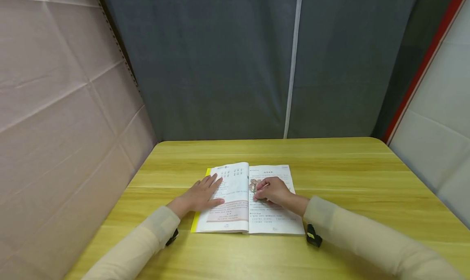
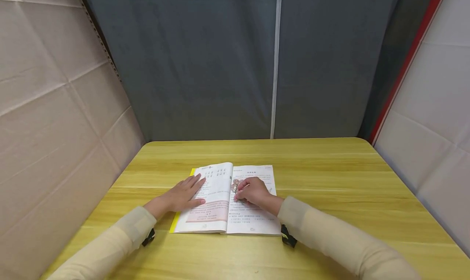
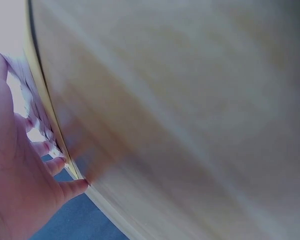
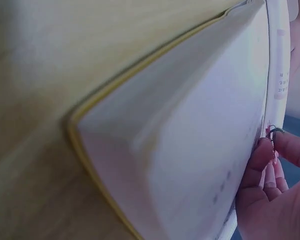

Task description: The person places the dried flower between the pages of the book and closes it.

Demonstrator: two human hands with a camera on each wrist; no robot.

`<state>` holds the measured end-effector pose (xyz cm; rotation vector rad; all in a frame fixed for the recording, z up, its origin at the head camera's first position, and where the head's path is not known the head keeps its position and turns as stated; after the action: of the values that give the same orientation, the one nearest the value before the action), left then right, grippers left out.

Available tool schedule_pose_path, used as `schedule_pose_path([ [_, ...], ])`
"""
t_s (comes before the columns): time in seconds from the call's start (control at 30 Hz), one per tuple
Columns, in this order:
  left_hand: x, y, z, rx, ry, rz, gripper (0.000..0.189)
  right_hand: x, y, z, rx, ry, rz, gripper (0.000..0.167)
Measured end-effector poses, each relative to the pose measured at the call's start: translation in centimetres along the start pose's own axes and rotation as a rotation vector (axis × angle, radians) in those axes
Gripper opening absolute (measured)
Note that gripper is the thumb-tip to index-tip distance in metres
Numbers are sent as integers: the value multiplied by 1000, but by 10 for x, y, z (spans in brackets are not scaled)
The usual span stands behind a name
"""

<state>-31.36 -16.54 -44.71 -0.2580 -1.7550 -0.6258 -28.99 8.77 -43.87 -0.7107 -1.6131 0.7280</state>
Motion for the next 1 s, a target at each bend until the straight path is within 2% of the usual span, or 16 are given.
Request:
schedule_pose_path([
  [0.1, 0, 0, 0, 0, -3, -5, 86, 0, -2, 0, 38, -6, -15, 19],
  [0.3, -1, -1, 2, -4, -4, -7, 87, 5, -9, -4, 135, 20, -135, 26],
  [0.53, -2, -2, 5, -12, 0, -11, 87, 26, -16, -9, 236, 56, -282, 33],
  [0.7, -2, 0, 4, -14, 4, -13, 86, 45, -10, -13, 281, 57, -307, 35],
  [0.87, 1, 1, 1, -12, 15, -22, 85, 58, 3, -15, 292, 30, -334, 37],
  [1.0, 1, 2, 0, -12, 17, -26, 85, 65, 12, -22, 396, -7, -371, 40],
])
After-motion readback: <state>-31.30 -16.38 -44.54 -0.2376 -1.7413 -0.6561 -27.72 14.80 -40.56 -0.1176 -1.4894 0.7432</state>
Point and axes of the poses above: each hand's wrist, its own z-axis towards the middle knuckle, its own x-axis out of the back of the hand, y = z × x, the point moved 5 cm from there along z, towards the middle knuckle, and after that the axes turned 12 degrees about -z, right-handed, at the moved point
